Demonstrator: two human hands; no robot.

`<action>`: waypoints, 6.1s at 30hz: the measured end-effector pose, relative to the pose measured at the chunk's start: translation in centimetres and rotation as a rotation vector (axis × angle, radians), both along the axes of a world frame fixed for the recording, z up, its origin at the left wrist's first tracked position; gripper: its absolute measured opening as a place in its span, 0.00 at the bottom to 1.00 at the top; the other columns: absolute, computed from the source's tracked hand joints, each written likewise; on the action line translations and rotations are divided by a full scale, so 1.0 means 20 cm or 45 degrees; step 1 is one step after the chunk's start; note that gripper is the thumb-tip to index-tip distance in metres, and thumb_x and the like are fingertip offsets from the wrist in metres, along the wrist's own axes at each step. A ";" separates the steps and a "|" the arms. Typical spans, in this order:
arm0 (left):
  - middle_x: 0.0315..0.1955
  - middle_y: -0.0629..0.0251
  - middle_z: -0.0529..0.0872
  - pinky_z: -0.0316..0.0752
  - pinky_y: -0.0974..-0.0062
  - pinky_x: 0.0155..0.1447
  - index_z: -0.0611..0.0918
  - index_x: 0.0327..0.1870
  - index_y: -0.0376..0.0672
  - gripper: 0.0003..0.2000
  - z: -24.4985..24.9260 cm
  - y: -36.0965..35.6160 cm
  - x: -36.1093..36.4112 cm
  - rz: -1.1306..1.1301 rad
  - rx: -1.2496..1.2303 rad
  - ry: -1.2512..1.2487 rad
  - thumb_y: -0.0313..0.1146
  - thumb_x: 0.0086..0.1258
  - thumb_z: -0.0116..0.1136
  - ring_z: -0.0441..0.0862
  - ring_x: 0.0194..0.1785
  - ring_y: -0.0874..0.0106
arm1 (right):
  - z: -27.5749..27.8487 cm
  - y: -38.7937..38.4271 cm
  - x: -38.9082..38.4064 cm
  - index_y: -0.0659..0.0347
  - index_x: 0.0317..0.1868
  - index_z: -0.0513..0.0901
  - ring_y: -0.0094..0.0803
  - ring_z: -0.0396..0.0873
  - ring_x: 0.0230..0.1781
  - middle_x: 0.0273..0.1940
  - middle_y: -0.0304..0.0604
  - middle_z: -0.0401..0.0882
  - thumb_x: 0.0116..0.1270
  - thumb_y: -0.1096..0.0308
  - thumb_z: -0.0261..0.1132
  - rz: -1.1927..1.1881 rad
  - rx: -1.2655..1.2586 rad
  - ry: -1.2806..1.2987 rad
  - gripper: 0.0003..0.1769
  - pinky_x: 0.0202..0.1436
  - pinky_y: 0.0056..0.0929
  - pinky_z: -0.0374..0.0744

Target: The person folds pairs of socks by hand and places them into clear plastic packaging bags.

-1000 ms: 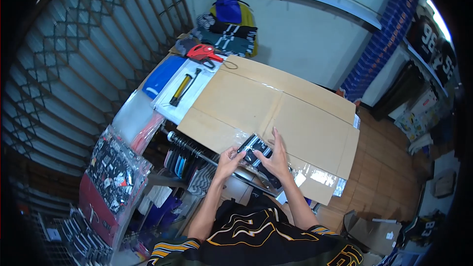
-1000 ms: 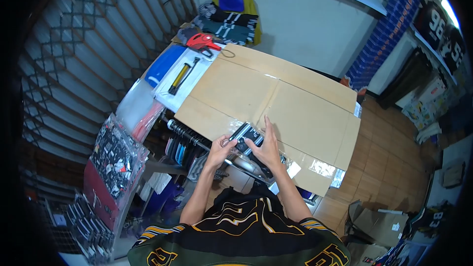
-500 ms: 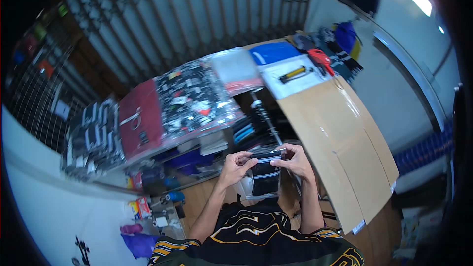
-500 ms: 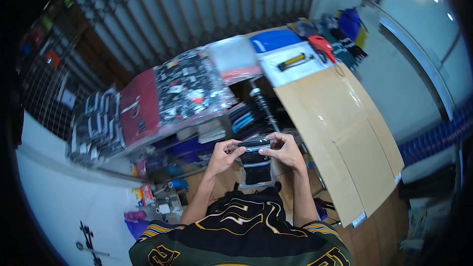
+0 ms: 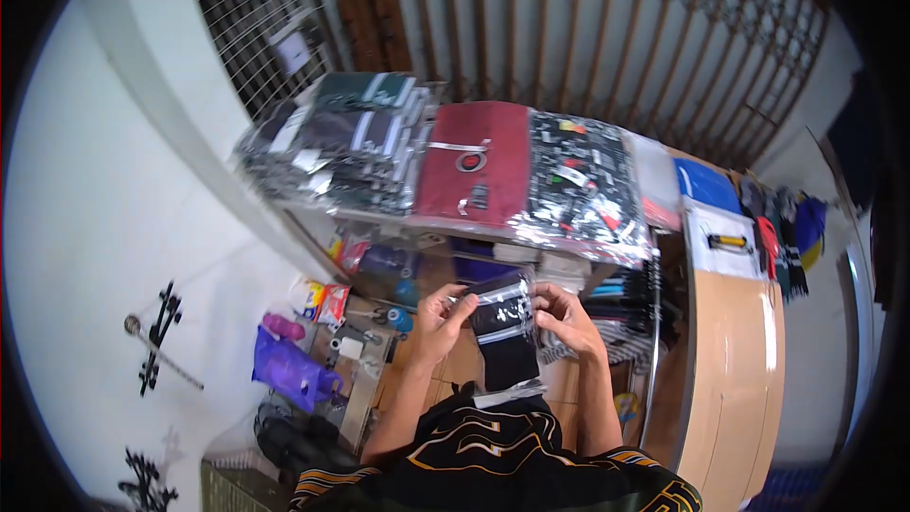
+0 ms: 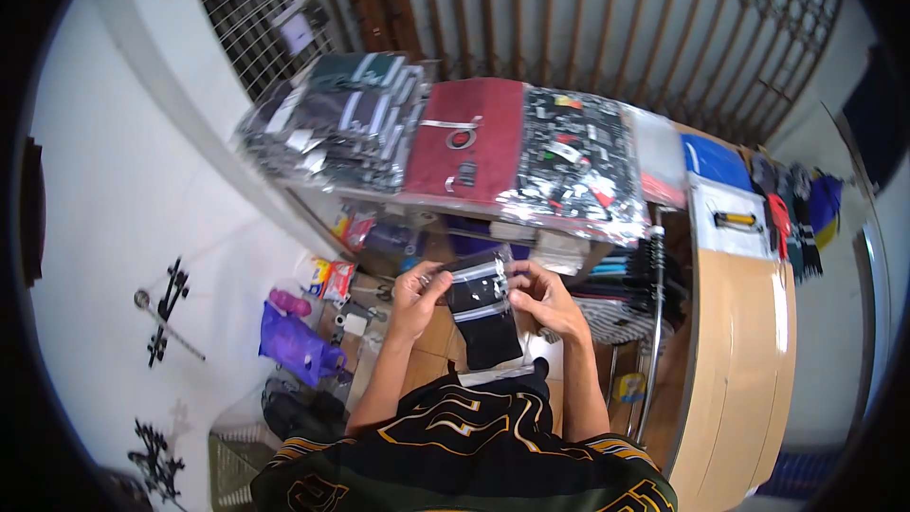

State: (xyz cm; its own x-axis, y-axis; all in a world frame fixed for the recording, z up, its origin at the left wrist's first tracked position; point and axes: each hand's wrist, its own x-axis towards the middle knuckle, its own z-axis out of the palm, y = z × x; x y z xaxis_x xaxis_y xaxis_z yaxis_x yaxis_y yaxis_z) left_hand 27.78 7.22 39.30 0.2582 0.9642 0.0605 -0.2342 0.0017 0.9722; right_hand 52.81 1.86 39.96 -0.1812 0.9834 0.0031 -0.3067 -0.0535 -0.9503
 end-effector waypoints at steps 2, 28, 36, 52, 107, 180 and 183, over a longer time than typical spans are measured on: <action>0.40 0.73 0.88 0.75 0.82 0.47 0.86 0.49 0.37 0.07 0.05 0.01 -0.14 0.142 0.021 0.024 0.29 0.78 0.63 0.81 0.41 0.84 | -0.03 0.08 -0.04 0.66 0.67 0.75 0.18 0.76 0.33 0.36 0.31 0.81 0.71 0.60 0.76 0.260 -0.028 -0.052 0.32 0.38 0.22 0.76; 0.40 0.71 0.82 0.82 0.79 0.49 0.83 0.54 0.38 0.08 0.49 0.64 -0.94 1.179 0.277 -0.465 0.27 0.82 0.52 0.80 0.41 0.81 | 0.49 1.19 -0.70 0.67 0.72 0.73 0.34 0.78 0.67 0.72 0.52 0.74 0.71 0.77 0.70 0.498 0.395 0.072 0.30 0.72 0.40 0.77; 0.41 0.71 0.83 0.80 0.78 0.53 0.83 0.62 0.39 0.14 0.62 0.94 -1.14 1.092 0.286 -0.274 0.24 0.78 0.60 0.80 0.43 0.81 | 0.70 1.40 -0.85 0.68 0.74 0.73 0.18 0.82 0.36 0.73 0.47 0.74 0.74 0.74 0.68 0.497 0.352 -0.041 0.30 0.34 0.22 0.84; 0.37 0.64 0.89 0.77 0.78 0.46 0.88 0.53 0.37 0.12 0.87 2.22 -1.65 0.712 0.416 0.529 0.25 0.72 0.63 0.83 0.39 0.77 | 1.10 2.39 -1.23 0.66 0.58 0.88 0.30 0.86 0.42 0.46 0.45 0.90 0.60 0.70 0.75 0.045 0.536 -0.962 0.24 0.48 0.31 0.83; 0.33 0.64 0.89 0.76 0.79 0.40 0.85 0.44 0.36 0.10 0.40 1.33 -1.54 0.547 0.572 0.170 0.34 0.80 0.58 0.84 0.34 0.79 | 0.59 1.33 -1.28 0.65 0.44 0.88 0.28 0.83 0.26 0.31 0.44 0.88 0.68 0.71 0.71 -0.685 1.024 -0.955 0.08 0.32 0.27 0.79; 0.20 0.76 0.79 0.66 0.83 0.29 0.83 0.29 0.39 0.18 -0.37 -0.64 2.89 -1.933 0.313 0.320 0.41 0.81 0.61 0.72 0.25 0.87 | -0.51 -1.93 1.41 0.62 0.70 0.74 0.58 0.62 0.76 0.73 0.62 0.67 0.67 0.57 0.72 -2.613 -1.450 -1.446 0.35 0.77 0.65 0.56; 0.22 0.75 0.80 0.68 0.84 0.31 0.84 0.31 0.38 0.16 -0.39 -0.63 3.16 -1.957 0.314 0.274 0.38 0.81 0.61 0.73 0.26 0.86 | -0.52 -1.94 1.54 0.62 0.74 0.71 0.58 0.53 0.81 0.79 0.62 0.58 0.70 0.48 0.68 -2.517 -1.799 -1.404 0.39 0.78 0.74 0.49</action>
State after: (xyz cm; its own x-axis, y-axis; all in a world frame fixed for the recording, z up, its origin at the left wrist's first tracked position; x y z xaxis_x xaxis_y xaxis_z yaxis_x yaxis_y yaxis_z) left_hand 90.90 -5.41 31.52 0.9689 -0.2475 0.0046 -0.0199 -0.0590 0.9981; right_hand 83.68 -36.99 29.54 0.8056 -0.5693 0.1638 -0.4554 -0.7720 -0.4434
